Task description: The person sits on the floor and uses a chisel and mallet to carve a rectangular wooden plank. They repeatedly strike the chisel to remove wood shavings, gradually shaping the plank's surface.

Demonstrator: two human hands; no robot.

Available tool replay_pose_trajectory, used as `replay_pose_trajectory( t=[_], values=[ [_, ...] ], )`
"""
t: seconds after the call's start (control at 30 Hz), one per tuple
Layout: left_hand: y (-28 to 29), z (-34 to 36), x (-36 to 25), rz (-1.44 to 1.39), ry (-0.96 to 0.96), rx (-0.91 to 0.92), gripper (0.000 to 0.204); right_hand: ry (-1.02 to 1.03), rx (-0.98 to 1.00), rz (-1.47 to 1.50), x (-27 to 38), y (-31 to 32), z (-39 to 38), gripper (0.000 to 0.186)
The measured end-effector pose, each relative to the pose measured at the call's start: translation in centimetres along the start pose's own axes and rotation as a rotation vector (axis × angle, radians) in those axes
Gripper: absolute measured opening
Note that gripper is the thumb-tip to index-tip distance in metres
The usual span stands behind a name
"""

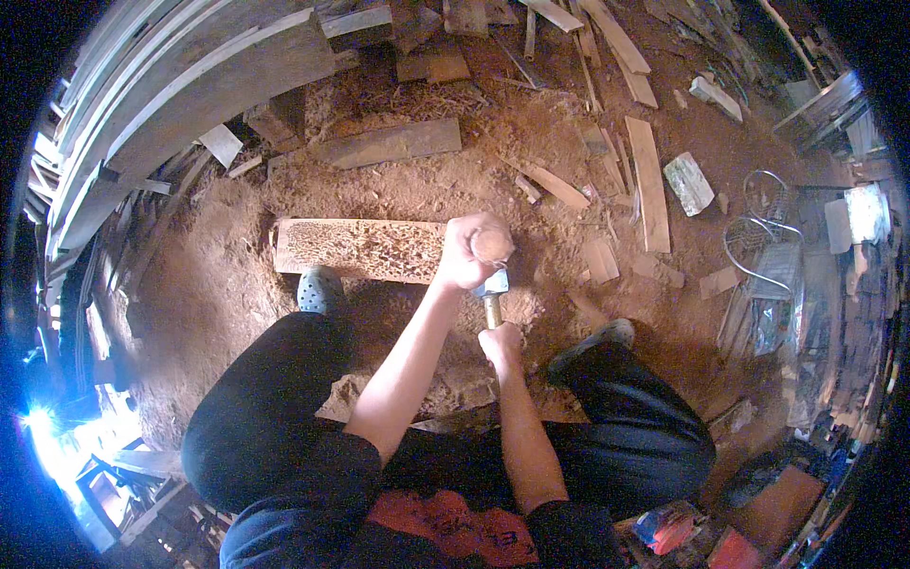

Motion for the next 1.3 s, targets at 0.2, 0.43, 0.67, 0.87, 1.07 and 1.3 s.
replay_pose_trajectory(
  t=[0.2, 0.43, 0.67, 0.87, 1.07, 1.3],
  values=[
    [-1.2, -4.1, 7.8, 0.231, 0.102, 0.353, 0.029, 0.214, -0.083, 0.089, -0.9, -1.0, 2.2, 0.016],
    [-4.6, -7.2, 8.0, 0.435, -0.007, 0.515, 0.029, 0.181, 0.064, 0.214, 0.1, -1.3, 0.2, 0.020],
    [-3.3, -4.8, 8.3, 0.383, 0.068, 0.349, 0.032, 0.093, 0.297, 0.452, 0.5, -0.5, -1.0, 0.019],
    [-1.3, -2.7, 8.2, 0.339, 0.144, 0.227, 0.028, 0.056, 0.098, 0.874, 1.7, 6.1, -5.2, 0.016],
    [-1.8, -3.1, 8.8, 0.358, 0.204, 0.260, 0.023, 0.552, -0.425, 1.223, 4.9, 25.5, -18.9, 0.021],
    [-3.1, -3.3, 10.1, 0.352, 0.250, 0.259, 0.030, 1.055, -1.082, 1.287, 6.1, 22.5, -21.1, 0.021]
  ],
)
Point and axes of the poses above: each hand's wrist, its own z-axis towards the middle knuckle, its own y-axis out of the back of the hand, x = y × z, the point moved 8 cm from there along z, towards the middle knuckle, and after that the axes turned 2 degrees about -z, right-handed, at the moved point
